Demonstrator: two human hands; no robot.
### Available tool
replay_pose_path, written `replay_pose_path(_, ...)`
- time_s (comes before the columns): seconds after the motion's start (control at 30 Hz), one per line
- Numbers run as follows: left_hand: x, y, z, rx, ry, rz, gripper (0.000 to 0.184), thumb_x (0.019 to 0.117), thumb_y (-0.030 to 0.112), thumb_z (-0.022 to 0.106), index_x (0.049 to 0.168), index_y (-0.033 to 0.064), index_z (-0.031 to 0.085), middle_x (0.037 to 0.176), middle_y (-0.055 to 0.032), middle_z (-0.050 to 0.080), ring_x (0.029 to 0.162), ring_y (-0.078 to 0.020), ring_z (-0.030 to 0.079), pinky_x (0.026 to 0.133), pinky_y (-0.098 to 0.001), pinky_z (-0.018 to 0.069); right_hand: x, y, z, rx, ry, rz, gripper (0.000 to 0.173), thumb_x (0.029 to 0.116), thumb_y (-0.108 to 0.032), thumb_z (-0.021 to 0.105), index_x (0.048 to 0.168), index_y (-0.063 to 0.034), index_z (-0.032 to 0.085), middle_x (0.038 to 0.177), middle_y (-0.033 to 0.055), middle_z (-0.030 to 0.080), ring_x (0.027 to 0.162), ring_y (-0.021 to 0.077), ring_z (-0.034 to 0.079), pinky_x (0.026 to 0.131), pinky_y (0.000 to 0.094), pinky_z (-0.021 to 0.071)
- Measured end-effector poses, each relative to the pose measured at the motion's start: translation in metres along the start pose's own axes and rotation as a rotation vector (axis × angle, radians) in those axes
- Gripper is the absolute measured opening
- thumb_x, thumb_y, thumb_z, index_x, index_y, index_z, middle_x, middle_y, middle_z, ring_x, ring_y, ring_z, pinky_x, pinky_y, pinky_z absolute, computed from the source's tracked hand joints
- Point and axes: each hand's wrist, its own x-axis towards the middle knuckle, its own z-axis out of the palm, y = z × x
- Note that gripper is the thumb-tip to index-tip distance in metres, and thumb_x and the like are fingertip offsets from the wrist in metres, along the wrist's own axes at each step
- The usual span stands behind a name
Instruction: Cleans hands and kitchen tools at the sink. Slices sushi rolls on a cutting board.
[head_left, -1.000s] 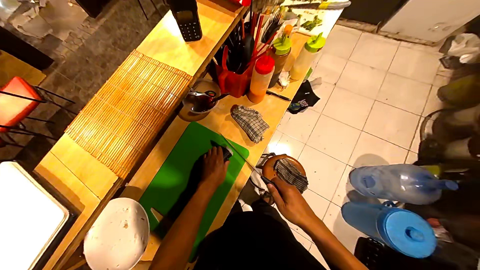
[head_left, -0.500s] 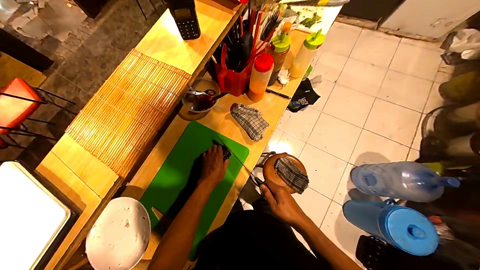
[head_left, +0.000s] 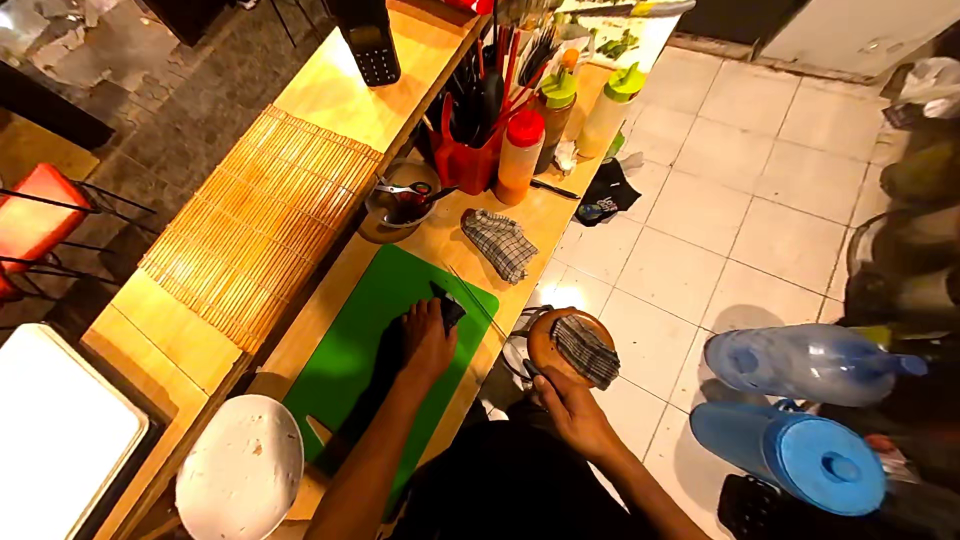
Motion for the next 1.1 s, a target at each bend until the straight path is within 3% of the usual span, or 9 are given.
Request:
replay_pose_path(0.13, -0.003, -0.009, -0.004, 0.052, 0.068, -0.011, 0.053, 0.0936, 0.022, 0.073, 0.138, -0.0015, 0.057, 0.133, -0.0256, 0.058, 0.128, -0.0440, 0.052, 0.109, -0.0607, 0.0386, -0.001, -0.003, -0.008, -0.094, -0.016, -0.028, 0.049, 0.1069, -0.046, 0.035, 0.100, -0.0075, 0.065, 0.070, 0.0014, 0.058, 0.062, 0.0134, 0.059, 0.059, 0.0359, 0.0524)
replay_pose_path(0.27, -0.002, -0.019, -0.003, 0.014, 0.040, 0.016, 0.058, 0.0969, 0.040, 0.069, 0.137, -0.0005, 0.058, 0.133, -0.0261, 0.057, 0.128, -0.0438, 0.053, 0.107, -0.0587, 0.0434, 0.001, -0.014, -0.012, -0.185, -0.084, -0.011, 0.050, 0.1070, -0.046, 0.033, 0.101, -0.0073, 0.064, 0.071, 0.0036, 0.059, 0.064, 0.0173, 0.061, 0.061, 0.0399, 0.0537)
replay_pose_path(0.47, -0.003, -0.010, 0.002, 0.030, -0.042, 0.030, 0.053, 0.1007, 0.033, 0.064, 0.142, 0.0019, 0.053, 0.141, -0.0209, 0.056, 0.132, -0.0382, 0.054, 0.110, -0.0553, 0.0418, 0.007, -0.034, -0.023, -0.358, -0.053, -0.095, 0.051, 0.1066, -0.046, 0.033, 0.102, -0.0077, 0.066, 0.071, 0.0054, 0.062, 0.066, 0.0222, 0.064, 0.061, 0.0446, 0.0548)
replay_pose_path(0.63, -0.003, -0.009, 0.004, 0.053, -0.040, 0.016, 0.055, 0.1004, 0.032, 0.065, 0.142, -0.0010, 0.051, 0.141, -0.0224, 0.056, 0.132, -0.0377, 0.053, 0.111, -0.0534, 0.0413, 0.009, -0.046, -0.027, -0.508, -0.067, -0.097, 0.050, 0.1068, -0.045, 0.035, 0.104, -0.0062, 0.067, 0.075, 0.0102, 0.065, 0.070, 0.0291, 0.069, 0.063, 0.0492, 0.0566)
replay_pose_path(0.73, -0.002, -0.010, 0.008, 0.087, -0.052, 0.024, 0.057, 0.1021, 0.034, 0.062, 0.145, -0.0015, 0.049, 0.142, -0.0228, 0.055, 0.133, -0.0384, 0.053, 0.111, -0.0539, 0.0412, 0.008, -0.040, -0.021, -0.479, -0.072, -0.103, 0.050, 0.1070, -0.044, 0.035, 0.101, -0.0059, 0.066, 0.072, 0.0091, 0.063, 0.068, 0.0276, 0.067, 0.061, 0.0473, 0.0558)
replay_pose_path(1.1, 0.004, -0.010, 0.007, 0.098, -0.067, 0.047, 0.050, 0.1030, 0.032, 0.061, 0.138, -0.0031, 0.054, 0.135, -0.0223, 0.058, 0.129, -0.0387, 0.055, 0.108, -0.0539, 0.0431, 0.011, -0.024, -0.005, -0.148, -0.210, 0.052, 0.047, 0.1075, -0.044, 0.035, 0.098, -0.0073, 0.063, 0.071, 0.0042, 0.055, 0.065, 0.0177, 0.057, 0.062, 0.0391, 0.0497)
